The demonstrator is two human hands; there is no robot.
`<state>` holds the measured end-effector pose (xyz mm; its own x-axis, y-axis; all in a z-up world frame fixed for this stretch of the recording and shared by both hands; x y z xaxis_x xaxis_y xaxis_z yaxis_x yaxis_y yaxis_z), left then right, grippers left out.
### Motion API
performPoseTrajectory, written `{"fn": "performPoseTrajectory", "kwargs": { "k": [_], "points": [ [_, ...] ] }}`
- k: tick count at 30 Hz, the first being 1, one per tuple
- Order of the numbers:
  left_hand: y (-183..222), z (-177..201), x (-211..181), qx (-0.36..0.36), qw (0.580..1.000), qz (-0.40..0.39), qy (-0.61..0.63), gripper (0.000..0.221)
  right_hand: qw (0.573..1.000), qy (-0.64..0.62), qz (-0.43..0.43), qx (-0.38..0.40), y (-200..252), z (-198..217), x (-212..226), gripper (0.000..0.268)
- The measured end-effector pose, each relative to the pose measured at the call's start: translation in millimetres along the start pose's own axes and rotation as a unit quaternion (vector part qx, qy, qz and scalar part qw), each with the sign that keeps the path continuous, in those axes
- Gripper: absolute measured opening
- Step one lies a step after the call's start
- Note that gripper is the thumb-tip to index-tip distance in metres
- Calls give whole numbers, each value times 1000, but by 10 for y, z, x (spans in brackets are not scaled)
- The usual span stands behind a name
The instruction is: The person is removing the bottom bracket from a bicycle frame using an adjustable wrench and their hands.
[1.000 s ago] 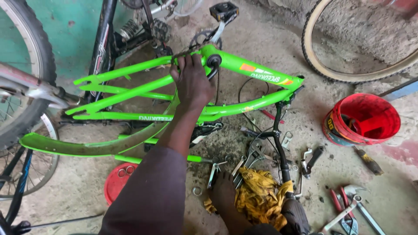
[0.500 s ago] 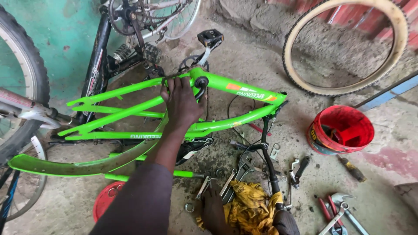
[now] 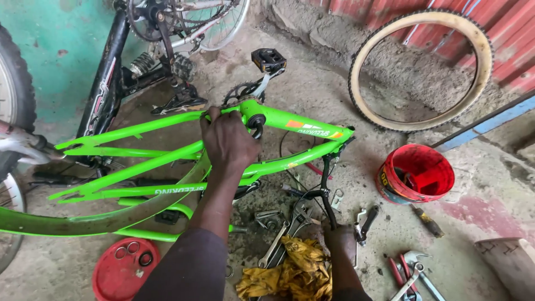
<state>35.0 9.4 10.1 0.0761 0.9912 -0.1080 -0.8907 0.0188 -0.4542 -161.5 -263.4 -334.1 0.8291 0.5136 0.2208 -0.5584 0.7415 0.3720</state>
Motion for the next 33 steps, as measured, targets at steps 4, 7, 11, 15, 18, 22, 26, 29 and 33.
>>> {"fn": "performPoseTrajectory", "kwargs": {
  "k": [4,7,11,15,18,22,26,29,33],
  "points": [
    [-27,33,25,-35,998,13,43,36,998,-53,35,25,151,86,101,42],
    [-60,24,69,-43,998,23,40,37,998,-47,25,18,-12,40,246,48],
    [-114,28,126,-79,995,12,52,37,992,-126,18,6,-127,-33,525,40],
    [-211,104,149,-77,995,10,64,35,986,-164,29,16,-92,-222,840,46],
    [-317,43,143,-49,985,31,160,50,976,-200,64,55,-113,-543,967,44],
    [-366,-77,141,-60,986,-4,153,50,970,-212,112,38,-67,-525,951,52],
    [-333,-389,210,-97,986,-21,133,46,968,-231,93,-10,-295,-559,697,47],
    [-311,-283,82,-58,988,-16,144,48,966,-234,104,-35,-213,-378,684,45],
    [-314,-284,-82,-80,988,-23,129,44,967,-229,107,-28,-288,-528,689,48]
  ]
}}
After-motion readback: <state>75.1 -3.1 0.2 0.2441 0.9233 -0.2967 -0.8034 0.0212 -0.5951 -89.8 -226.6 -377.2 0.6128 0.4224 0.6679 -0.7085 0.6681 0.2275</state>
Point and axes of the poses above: each hand's wrist, its own y-axis away from the middle knuckle, its own z-axis out of the back of the hand, x = y × z, the point moved 3 cm from there along -y, towards the middle knuckle, and after that the axes turned 7 degrees about z, right-handed, at the moved point
